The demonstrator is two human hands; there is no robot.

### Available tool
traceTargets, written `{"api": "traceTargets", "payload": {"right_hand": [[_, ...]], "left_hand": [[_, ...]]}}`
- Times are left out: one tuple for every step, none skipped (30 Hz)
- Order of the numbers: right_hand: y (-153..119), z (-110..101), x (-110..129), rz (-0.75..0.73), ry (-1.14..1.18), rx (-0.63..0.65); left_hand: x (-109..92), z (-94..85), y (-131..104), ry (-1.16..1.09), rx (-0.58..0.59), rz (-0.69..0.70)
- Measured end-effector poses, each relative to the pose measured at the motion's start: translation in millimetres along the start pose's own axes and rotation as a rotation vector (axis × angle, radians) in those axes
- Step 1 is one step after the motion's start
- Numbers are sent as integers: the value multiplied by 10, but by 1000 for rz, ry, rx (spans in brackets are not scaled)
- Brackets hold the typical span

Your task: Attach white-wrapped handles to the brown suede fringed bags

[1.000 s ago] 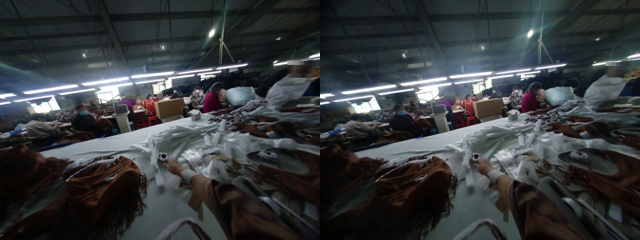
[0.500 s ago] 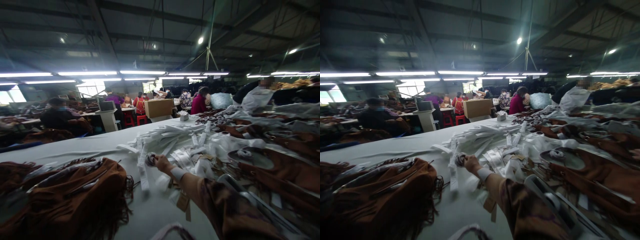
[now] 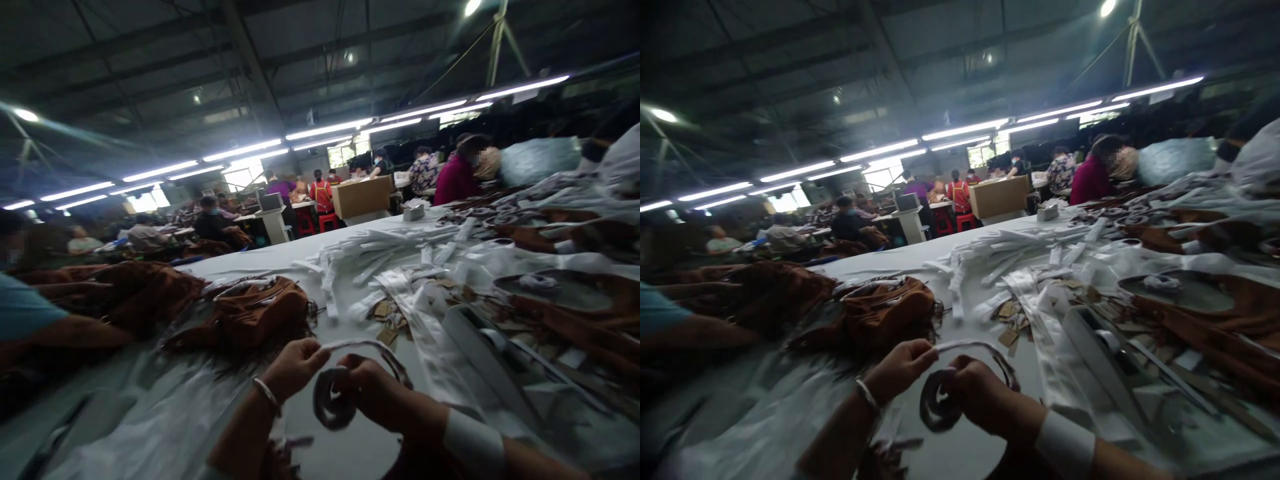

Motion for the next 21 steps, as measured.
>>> {"api": "traceTargets", "payload": {"right_hand": [[1, 71, 36, 1, 51, -23], [17, 116, 81, -6, 102, -47], [36, 132, 134, -20, 136, -71], [48, 125, 192, -43, 147, -89], [46, 103, 254, -77, 133, -93], [25, 72, 314, -118, 96, -83], [-13, 33, 367, -157, 46, -75], [-65, -12, 411, -188, -16, -78], [-124, -60, 445, -204, -85, -91], [-183, -112, 472, -207, -155, -122], [-235, -169, 499, -203, -225, -171], [-275, -225, 533, -201, -297, -228], [-299, -274, 577, -203, -373, -278], [-305, -312, 631, -213, -450, -316], [-294, -337, 693, -231, -529, -341], [-270, -342, 756, -252, -607, -343], [-235, -326, 809, -268, -673, -318], [-194, -294, 838, -268, -719, -277], [-151, -249, 838, -254, -748, -223], [-111, -194, 804, -232, -767, -163], [-73, -139, 737, -201, -782, -115]], "left_hand": [[-86, 1, -74, 64, 12, 53], [-147, 7, -150, 111, 36, 76], [-184, 14, -225, 134, 68, 70], [-203, 18, -294, 135, 101, 45], [-213, 17, -356, 126, 132, 18], [-217, 7, -406, 117, 145, -3], [-221, -13, -443, 116, 135, -10], [-224, -39, -467, 124, 105, -8], [-229, -66, -482, 132, 66, -2], [-235, -87, -491, 134, 32, 7], [-244, -99, -496, 132, 4, 15], [-258, -102, -498, 129, -17, 24], [-280, -96, -500, 132, -30, 37], [-309, -81, -502, 146, -38, 55], [-346, -59, -507, 171, -47, 78], [-386, -32, -516, 203, -53, 106], [-426, 1, -530, 235, -54, 142], [-456, 34, -548, 266, -58, 177], [-469, 57, -566, 296, -74, 204], [-463, 72, -578, 313, -90, 228], [-431, 69, -580, 335, -126, 230]]}}
Point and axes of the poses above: each hand's wrist, its own y-axis towards the middle knuckle, its own z-axis out of the palm, x = y × z, the point moved 4 cm from there along y, towards the middle knuckle, and after that the axes turned 10 degrees about -x, right-handed, at the moved point
